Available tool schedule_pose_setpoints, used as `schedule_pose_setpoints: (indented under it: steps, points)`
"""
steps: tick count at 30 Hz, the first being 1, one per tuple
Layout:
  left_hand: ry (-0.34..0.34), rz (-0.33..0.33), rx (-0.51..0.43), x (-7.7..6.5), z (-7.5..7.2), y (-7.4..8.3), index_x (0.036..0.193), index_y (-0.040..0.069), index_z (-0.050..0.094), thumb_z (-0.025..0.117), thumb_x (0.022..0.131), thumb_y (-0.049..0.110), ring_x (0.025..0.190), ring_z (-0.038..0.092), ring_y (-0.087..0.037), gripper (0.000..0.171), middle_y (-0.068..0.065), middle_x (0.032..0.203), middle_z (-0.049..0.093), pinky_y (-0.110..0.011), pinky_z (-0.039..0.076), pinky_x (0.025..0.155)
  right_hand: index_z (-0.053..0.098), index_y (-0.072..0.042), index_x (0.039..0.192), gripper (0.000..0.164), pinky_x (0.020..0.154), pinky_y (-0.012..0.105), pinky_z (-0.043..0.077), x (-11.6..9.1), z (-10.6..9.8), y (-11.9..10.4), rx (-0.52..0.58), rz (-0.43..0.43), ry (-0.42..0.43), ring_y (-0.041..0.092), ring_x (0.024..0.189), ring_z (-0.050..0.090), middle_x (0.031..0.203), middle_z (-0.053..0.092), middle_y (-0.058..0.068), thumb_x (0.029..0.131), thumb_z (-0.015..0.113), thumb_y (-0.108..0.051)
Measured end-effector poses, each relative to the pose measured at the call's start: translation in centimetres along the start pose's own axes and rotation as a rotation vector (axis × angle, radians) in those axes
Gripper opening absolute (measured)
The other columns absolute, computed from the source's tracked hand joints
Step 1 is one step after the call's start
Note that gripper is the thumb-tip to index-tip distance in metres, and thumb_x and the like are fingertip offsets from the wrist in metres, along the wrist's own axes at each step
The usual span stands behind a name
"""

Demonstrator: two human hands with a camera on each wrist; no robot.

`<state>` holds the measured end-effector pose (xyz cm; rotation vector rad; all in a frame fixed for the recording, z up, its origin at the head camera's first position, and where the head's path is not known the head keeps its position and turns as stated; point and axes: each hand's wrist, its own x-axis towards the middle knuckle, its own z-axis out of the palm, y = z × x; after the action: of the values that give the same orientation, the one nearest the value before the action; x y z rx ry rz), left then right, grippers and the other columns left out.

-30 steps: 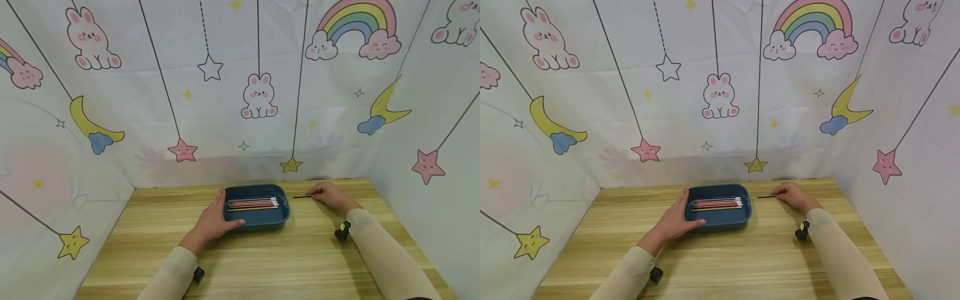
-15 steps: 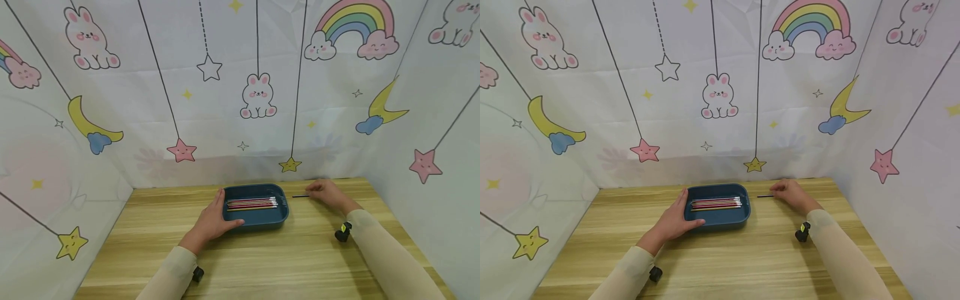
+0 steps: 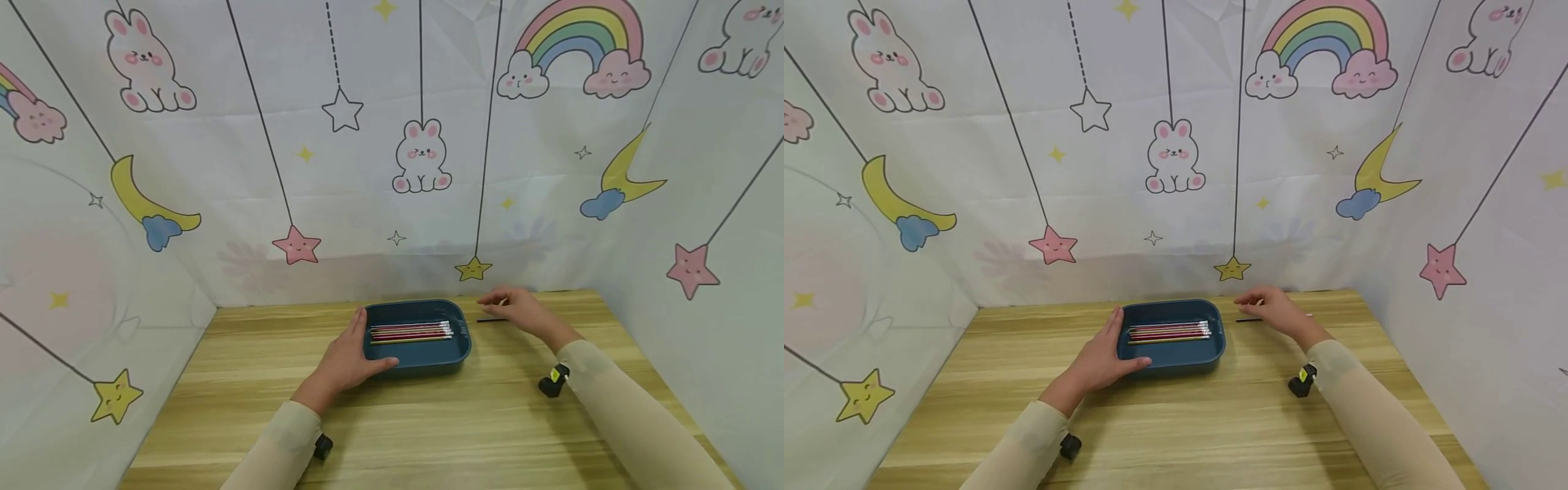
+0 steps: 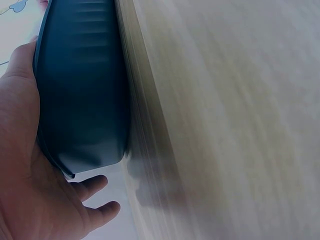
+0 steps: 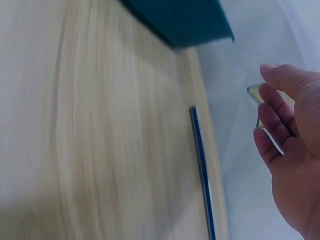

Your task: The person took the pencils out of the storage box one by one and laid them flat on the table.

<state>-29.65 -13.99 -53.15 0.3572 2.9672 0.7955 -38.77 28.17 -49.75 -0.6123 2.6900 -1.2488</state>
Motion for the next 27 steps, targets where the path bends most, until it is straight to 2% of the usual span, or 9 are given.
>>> schedule_pose_setpoints:
  steps: [3,6,14,21,27]
  points:
    - [-0.001,-0.002,0.004,0.0,0.0,0.0,0.179,0.008,0.006,0.076,0.088,0.082,0.163,0.032,-0.044,0.137,-0.013,0.186,0.007,-0.069,0.029,0.127,0.082,-0.011,0.129,0.024,0.089,0.047,0.058,0.2,0.4,-1.1,0.034,-0.028,0.002,0.025,0.106,0.066,0.12,0.074,0.006,0.11,0.074,-0.023]
    - [0.001,-0.003,0.007,0.0,0.0,0.0,0.179,0.008,0.006,0.076,0.088,0.082,0.163,0.033,-0.044,0.137,-0.014,0.186,0.007,-0.069,0.03,0.127,0.083,-0.011,0.128,0.023,0.088,0.042,0.058,0.4,0.9,-2.2,0.046,-0.054,-0.007,0.025,0.105,0.066,0.118,0.074,0.005,0.109,0.075,-0.022]
    - [-0.001,-0.002,0.008,-0.1,-0.1,0.2,0.179,0.008,0.005,0.077,0.088,0.08,0.163,0.034,-0.044,0.136,-0.013,0.186,0.007,-0.069,0.029,0.127,0.081,-0.003,0.128,0.025,0.079,0.045,0.06,1.1,2.5,-4.4,0.089,-0.134,-0.07,0.038,0.095,0.066,0.116,0.073,0.009,0.108,0.075,-0.017]
    - [-0.002,-0.002,0.008,-0.1,-0.1,0.2,0.178,0.007,0.006,0.077,0.088,0.081,0.162,0.035,-0.044,0.137,-0.013,0.186,0.007,-0.069,0.03,0.126,0.082,-0.002,0.126,0.024,0.083,0.035,0.057,1.8,3.9,-5.4,0.079,-0.202,-0.095,0.023,0.1,0.067,0.12,0.076,0.009,0.108,0.076,-0.017]
    - [0.001,-0.002,-0.004,-0.1,-0.1,0.1,0.178,0.007,0.006,0.076,0.087,0.082,0.162,0.034,-0.045,0.137,-0.013,0.186,0.006,-0.07,0.03,0.126,0.081,-0.003,0.129,0.026,0.087,0.037,0.059,2.4,5.3,-6.3,0.072,-0.219,-0.139,0.022,0.104,0.068,0.121,0.076,0.005,0.108,0.076,-0.018]
